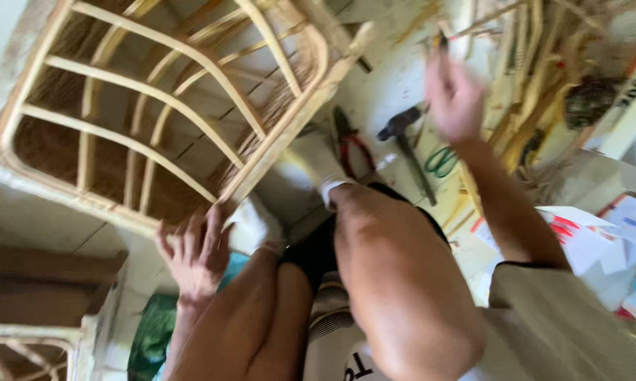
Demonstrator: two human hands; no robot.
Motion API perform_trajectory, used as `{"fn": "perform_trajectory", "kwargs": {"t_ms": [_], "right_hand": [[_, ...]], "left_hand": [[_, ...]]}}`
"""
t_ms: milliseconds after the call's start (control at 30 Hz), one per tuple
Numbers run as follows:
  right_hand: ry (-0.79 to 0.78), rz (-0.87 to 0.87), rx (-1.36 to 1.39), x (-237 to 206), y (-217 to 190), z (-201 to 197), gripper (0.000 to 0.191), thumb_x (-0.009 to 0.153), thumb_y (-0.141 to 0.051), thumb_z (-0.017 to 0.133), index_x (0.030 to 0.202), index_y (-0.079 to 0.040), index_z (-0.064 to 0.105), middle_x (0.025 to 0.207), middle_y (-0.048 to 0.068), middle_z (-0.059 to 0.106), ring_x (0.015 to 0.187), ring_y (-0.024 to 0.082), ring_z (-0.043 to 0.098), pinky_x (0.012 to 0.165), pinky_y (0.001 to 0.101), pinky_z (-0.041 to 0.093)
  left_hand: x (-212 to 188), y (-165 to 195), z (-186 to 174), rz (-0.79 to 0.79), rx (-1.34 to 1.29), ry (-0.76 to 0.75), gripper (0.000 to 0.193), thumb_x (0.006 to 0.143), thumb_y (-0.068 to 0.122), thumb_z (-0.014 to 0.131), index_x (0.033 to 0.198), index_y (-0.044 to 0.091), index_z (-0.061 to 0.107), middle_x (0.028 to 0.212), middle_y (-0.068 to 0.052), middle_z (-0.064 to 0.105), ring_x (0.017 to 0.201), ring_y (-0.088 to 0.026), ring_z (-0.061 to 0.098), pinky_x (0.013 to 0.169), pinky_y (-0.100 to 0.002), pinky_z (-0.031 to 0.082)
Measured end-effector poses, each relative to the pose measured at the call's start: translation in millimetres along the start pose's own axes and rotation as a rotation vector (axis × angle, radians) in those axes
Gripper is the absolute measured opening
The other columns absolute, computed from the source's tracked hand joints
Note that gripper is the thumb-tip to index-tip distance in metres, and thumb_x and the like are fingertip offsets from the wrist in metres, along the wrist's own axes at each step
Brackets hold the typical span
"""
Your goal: The person inserts thin wooden strips into a rectangular basket frame, tapping them into place with a hammer and pliers. The person then applies glue along the frame edges to secure the strips.
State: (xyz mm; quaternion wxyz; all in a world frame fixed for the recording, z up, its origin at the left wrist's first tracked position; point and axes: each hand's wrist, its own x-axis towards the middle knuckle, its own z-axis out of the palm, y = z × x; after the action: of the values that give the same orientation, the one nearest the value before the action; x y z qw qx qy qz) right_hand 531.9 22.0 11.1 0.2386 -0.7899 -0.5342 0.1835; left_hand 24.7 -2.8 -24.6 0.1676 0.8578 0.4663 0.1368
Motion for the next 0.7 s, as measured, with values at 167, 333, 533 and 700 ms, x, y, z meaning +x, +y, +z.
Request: {"fn": "perform_trajectory", "kwargs": {"t_ms": [167,333,533,700], "right_hand": [[-0.344,0.101,-0.174,-118.4,45.9,45.9,0.034,0.099,-0.035,0.068,0.121,-0.01,0.071,0.102,0.009,0.072,0.083,0.024,0.07,0.071,0.0391,0.056],[-0.225,0.227,-0.202,-148.3,54.6,72.4,0.043,0.085,-0.038,0.084,0.108,-0.006,0.067,0.096,0.012,0.067,0.083,0.03,0.068,0.072,0.0423,0.056],[-0.038,0.128,-0.279,-136.0,90.9,63.5,0.042,0.085,-0.033,0.088,0.107,-0.004,0.068,0.102,0.016,0.066,0.09,0.034,0.065,0.076,0.0452,0.054],[-0.184,0.089,-0.125,-122.5,117.4,62.1,0.031,0.096,-0.026,0.082,0.109,-0.004,0.065,0.096,0.014,0.069,0.085,0.028,0.067,0.073,0.0415,0.055]], "left_hand": [[-2.9,2.4,3.0,0.015,0.158,0.036,0.053,0.099,0.014,0.082,0.147,0.019,0.061,0.119,-0.009,0.062,0.113,-0.026,0.059,0.123,-0.061,0.029],[-0.4,10.1,1.5,0.0,0.162,0.044,0.056,0.099,0.019,0.08,0.151,0.017,0.061,0.12,-0.009,0.061,0.117,-0.025,0.058,0.122,-0.061,0.027],[12.6,13.5,1.6,-0.024,0.2,0.056,0.059,0.094,0.021,0.087,0.147,0.021,0.061,0.118,-0.008,0.063,0.119,-0.025,0.057,0.121,-0.059,0.026],[24.4,6.1,-9.8,-0.118,0.0,0.164,0.076,0.087,0.024,0.085,0.152,0.014,0.046,0.133,-0.016,0.055,0.13,-0.037,0.052,0.117,-0.061,0.027]]}}
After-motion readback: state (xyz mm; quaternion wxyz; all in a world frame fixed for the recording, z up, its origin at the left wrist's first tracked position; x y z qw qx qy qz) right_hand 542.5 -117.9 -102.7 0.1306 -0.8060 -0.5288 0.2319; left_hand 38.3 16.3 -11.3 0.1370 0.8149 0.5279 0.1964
